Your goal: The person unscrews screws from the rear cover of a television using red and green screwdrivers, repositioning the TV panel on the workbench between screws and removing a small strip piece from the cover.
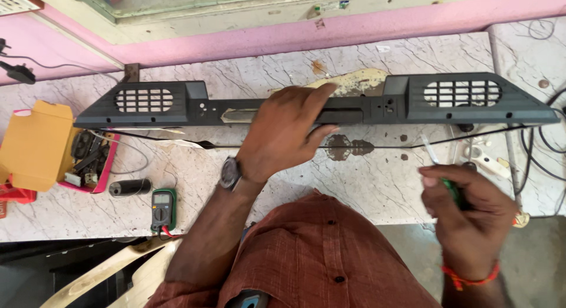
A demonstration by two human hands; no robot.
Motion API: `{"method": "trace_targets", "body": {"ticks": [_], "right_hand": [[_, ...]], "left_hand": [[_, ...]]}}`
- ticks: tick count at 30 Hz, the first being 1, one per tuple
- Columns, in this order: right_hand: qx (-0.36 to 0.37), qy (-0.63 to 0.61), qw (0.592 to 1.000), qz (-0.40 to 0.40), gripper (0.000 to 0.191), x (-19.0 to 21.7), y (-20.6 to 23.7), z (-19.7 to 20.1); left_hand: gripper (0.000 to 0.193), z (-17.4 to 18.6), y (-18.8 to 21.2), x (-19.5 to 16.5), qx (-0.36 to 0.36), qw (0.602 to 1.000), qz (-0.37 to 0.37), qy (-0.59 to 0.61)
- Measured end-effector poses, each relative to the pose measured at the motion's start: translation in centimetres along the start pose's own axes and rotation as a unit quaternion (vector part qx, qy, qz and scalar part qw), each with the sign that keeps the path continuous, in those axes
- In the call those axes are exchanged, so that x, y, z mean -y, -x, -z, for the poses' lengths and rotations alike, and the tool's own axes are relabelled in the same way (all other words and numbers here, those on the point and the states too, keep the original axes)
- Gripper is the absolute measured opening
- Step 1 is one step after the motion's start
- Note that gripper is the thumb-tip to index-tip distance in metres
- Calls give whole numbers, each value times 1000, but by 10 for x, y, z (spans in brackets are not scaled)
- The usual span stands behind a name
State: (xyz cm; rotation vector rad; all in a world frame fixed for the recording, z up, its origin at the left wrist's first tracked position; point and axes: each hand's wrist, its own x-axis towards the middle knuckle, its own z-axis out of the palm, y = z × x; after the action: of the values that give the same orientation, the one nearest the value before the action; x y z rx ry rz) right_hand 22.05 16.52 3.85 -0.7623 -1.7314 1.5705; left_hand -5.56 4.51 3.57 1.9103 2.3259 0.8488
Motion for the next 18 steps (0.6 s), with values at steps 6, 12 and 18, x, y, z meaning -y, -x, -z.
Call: {"method": "trace_targets", "body": {"ticks": [6,12,18], "right_hand": [[68,-67,995,40,55,18,-19,5],[131,-24,986,97,38,23,-35,-29],[152,-17,982,114,22,7,-40,-67]], "left_hand": [[51,34,54,12,-68,993,24,-92],[47,52,91,22,-58,995,57,-54],[48,50,127,29,-100,990,10,-96]]}}
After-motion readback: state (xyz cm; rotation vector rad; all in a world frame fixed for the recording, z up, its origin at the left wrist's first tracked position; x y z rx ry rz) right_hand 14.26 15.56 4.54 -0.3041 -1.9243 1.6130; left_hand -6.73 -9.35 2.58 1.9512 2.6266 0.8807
